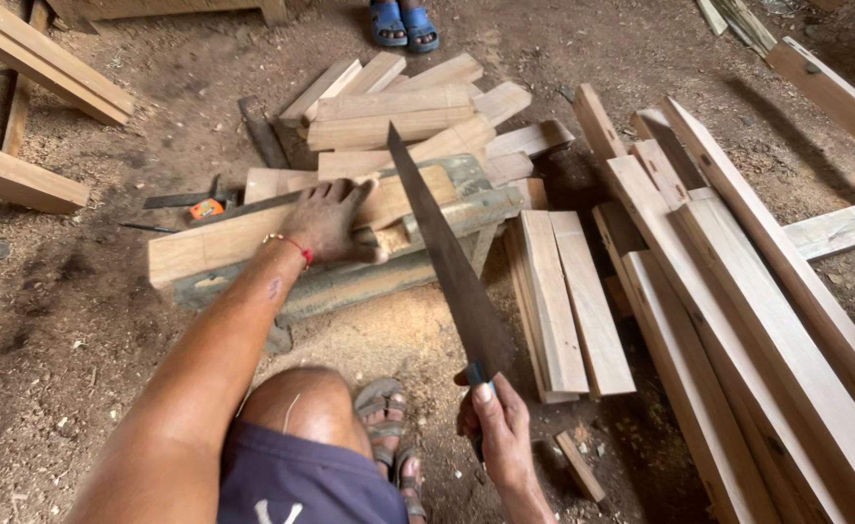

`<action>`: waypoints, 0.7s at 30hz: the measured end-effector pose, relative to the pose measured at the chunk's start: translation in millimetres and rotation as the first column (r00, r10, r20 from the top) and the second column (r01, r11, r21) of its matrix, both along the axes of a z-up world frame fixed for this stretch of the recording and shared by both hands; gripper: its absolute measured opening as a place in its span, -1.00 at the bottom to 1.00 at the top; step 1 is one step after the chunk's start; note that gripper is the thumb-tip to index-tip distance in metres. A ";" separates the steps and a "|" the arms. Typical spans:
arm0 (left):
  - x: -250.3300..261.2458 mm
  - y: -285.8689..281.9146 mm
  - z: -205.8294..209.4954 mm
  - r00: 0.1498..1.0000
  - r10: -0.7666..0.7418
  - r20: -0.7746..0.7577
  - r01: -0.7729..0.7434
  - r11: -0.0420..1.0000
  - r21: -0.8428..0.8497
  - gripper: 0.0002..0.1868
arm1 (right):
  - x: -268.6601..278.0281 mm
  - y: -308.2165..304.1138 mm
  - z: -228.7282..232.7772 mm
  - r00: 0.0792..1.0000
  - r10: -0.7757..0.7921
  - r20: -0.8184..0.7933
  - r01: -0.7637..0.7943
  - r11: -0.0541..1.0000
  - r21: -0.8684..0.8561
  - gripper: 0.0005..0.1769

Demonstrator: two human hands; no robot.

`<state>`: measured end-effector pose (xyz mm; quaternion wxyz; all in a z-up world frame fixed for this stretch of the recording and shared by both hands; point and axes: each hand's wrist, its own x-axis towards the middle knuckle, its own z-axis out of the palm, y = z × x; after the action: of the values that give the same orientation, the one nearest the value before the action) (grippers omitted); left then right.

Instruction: The person saws through a piece of lumber by hand using a hand saw while holding the wood steady with their other hand on a wooden bench.

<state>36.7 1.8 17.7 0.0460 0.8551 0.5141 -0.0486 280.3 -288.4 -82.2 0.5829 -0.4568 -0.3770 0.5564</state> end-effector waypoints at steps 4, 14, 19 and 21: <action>-2.1 1.9 3.1 0.996 0.004 0.087 -0.003 1.000 -0.002 0.39 | -11.8 17.3 13.3 1.000 0.014 0.027 -0.012 0.997 -0.074 -0.37; -2.8 3.6 2.6 0.993 0.049 0.104 -0.045 0.998 -0.046 0.39 | -11.2 33.3 14.0 0.992 0.060 0.107 -0.048 0.993 -0.111 -0.34; -3.5 5.4 -2.6 0.994 0.057 0.090 -0.052 0.997 -0.058 0.44 | -11.8 27.9 12.8 0.984 0.098 0.151 -0.081 0.990 -0.116 -0.33; -3.4 7.2 -3.1 0.996 0.059 0.069 -0.055 0.997 -0.055 0.44 | -14.1 25.9 12.2 0.985 0.076 0.154 -0.057 0.991 -0.122 -0.34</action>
<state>33.2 9.0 14.7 0.0880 0.8397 0.5350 -0.0307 266.2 -262.4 -70.0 0.5042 -0.5204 -0.4037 0.5585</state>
